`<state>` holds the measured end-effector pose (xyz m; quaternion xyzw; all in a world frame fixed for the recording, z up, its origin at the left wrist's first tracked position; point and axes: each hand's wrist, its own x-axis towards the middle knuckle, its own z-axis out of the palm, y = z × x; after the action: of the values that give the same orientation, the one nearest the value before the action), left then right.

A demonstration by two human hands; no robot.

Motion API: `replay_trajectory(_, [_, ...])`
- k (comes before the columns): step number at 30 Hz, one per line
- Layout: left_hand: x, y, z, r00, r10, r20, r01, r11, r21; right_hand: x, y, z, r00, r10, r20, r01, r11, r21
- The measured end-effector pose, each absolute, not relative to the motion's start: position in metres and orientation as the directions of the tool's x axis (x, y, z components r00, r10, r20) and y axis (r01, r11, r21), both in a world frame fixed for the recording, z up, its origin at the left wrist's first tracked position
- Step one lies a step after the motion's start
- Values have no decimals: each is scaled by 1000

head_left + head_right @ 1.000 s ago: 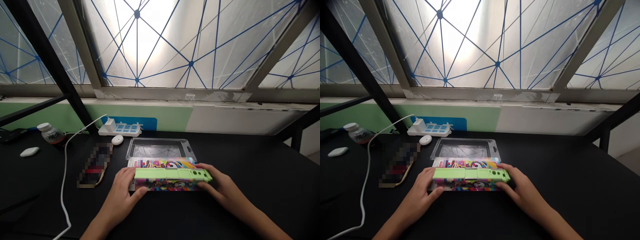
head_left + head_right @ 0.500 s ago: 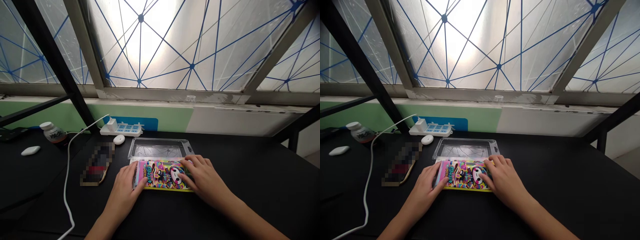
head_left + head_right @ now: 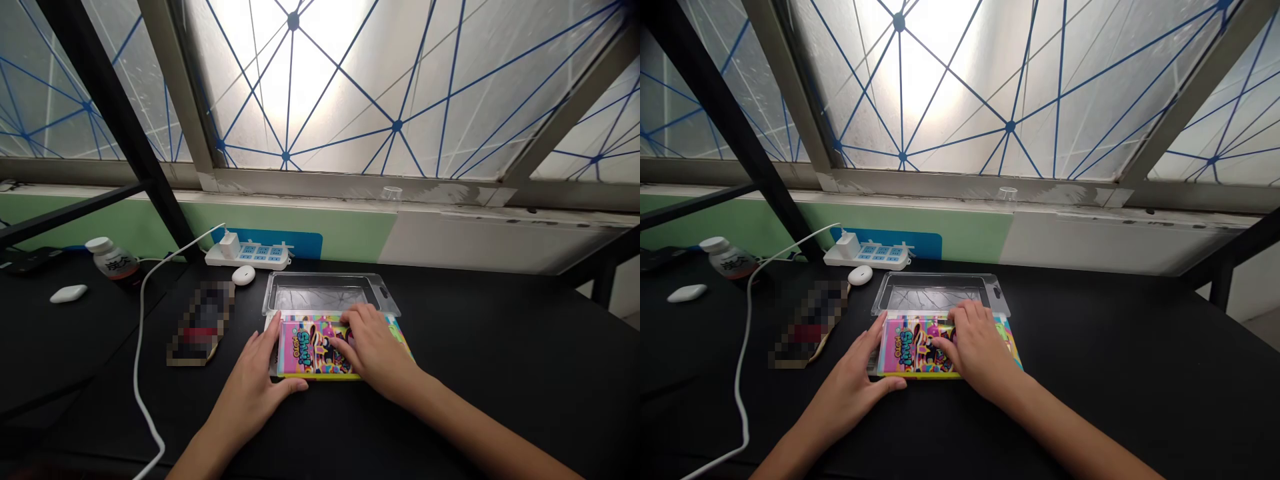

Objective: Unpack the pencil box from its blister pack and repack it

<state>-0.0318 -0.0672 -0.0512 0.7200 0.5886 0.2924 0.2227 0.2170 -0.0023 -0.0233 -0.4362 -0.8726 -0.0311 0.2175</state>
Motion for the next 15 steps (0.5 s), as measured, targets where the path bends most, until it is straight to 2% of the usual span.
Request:
replay_trajectory(4, [-39, -69, -54, 103, 988, 112, 709, -152, 688, 221, -10, -12, -510, 606, 610, 713, 695, -94])
replay_trajectory(7, [-49, -71, -58, 131, 988, 78, 681, -147, 717, 231, -29, -1, -588, 473, 656, 620, 785, -10])
replay_trajectory(11, [-57, -73, -58, 144, 989, 28, 652, -116, 749, 265, -56, 5, -748, 444, 493, 504, 864, -13])
replay_trajectory(13, [-55, -72, -55, 152, 988, -25, 676, -85, 732, 289, -61, -1, -789, 483, 379, 511, 859, -32])
replay_trajectory(15, [-52, -69, -52, 148, 987, -65, 710, -60, 702, 314, -59, -14, -750, 581, 314, 590, 803, -77])
